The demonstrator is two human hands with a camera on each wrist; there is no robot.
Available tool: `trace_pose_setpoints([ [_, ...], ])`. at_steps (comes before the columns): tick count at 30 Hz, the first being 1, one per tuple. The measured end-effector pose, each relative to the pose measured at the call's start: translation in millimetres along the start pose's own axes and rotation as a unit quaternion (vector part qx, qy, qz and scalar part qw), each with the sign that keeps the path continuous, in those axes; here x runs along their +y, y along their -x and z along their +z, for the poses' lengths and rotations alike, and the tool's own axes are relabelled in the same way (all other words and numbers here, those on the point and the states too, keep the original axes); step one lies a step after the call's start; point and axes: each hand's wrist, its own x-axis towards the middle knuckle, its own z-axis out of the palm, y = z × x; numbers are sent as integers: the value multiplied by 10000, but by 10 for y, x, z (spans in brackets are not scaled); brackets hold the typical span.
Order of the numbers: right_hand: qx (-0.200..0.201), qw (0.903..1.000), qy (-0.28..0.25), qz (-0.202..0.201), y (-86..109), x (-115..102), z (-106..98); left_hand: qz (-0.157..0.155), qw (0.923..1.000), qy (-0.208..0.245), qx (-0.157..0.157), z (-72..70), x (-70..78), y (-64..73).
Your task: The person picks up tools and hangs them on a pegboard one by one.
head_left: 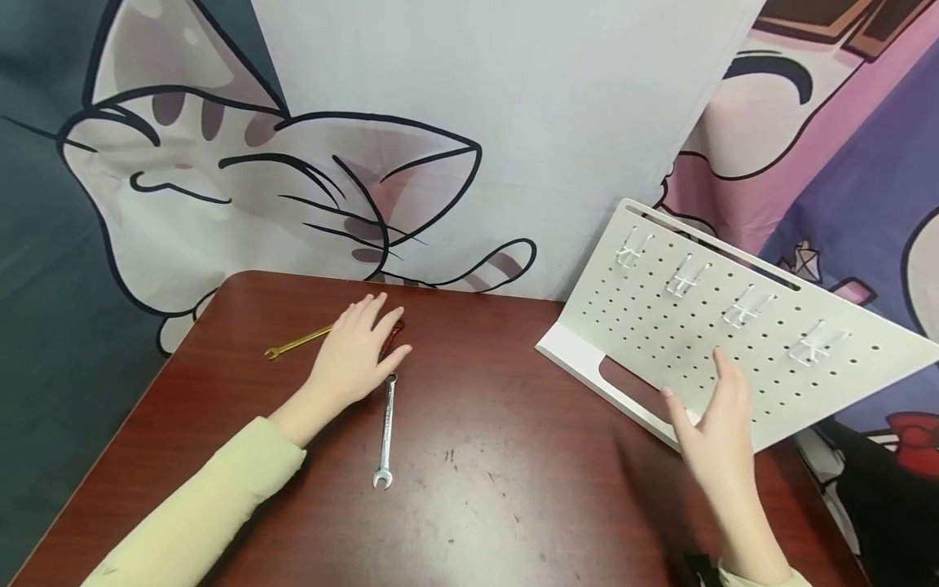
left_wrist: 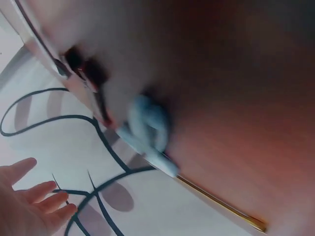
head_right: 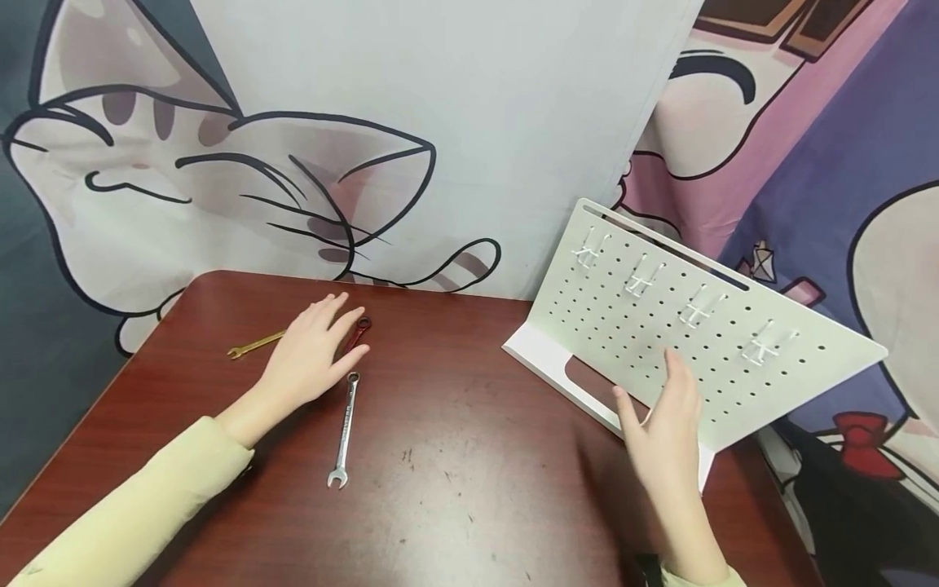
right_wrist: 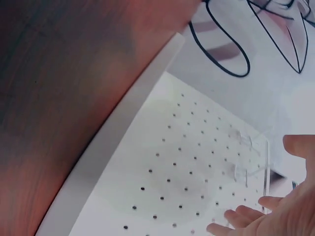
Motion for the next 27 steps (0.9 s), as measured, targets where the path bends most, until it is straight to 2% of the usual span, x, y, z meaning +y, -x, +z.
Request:
trace_pose_setpoints([
  [2, 227, 9995, -101, 187, 30, 2, -58, 33, 9998, 177, 43, 19, 70, -80],
  [6, 807, 9959, -256, 317, 55, 40, -145, 103, 9989, 427, 148, 54, 193, -239],
  [11, 1448, 9867, -484, 565, 86, 125, -258, 117, 9968, 785, 74, 140, 325, -437],
  [16, 2006, 9712, -806, 1007, 86, 210, -372, 78, 9912, 1322, -64, 233, 453, -599],
  [20, 2443, 9538, -1163, 1310, 76, 281, -455, 86, 9850, 1703, -273, 284, 567, -726],
  [23, 2692, 9387, -1483, 1562, 75, 353, -502, 33, 9782, 2033, -418, 320, 659, -841],
  [27, 2843, 9267, -1632, 1840, 90, 453, -534, -108, 9646, 2579, -531, 387, 776, -998],
])
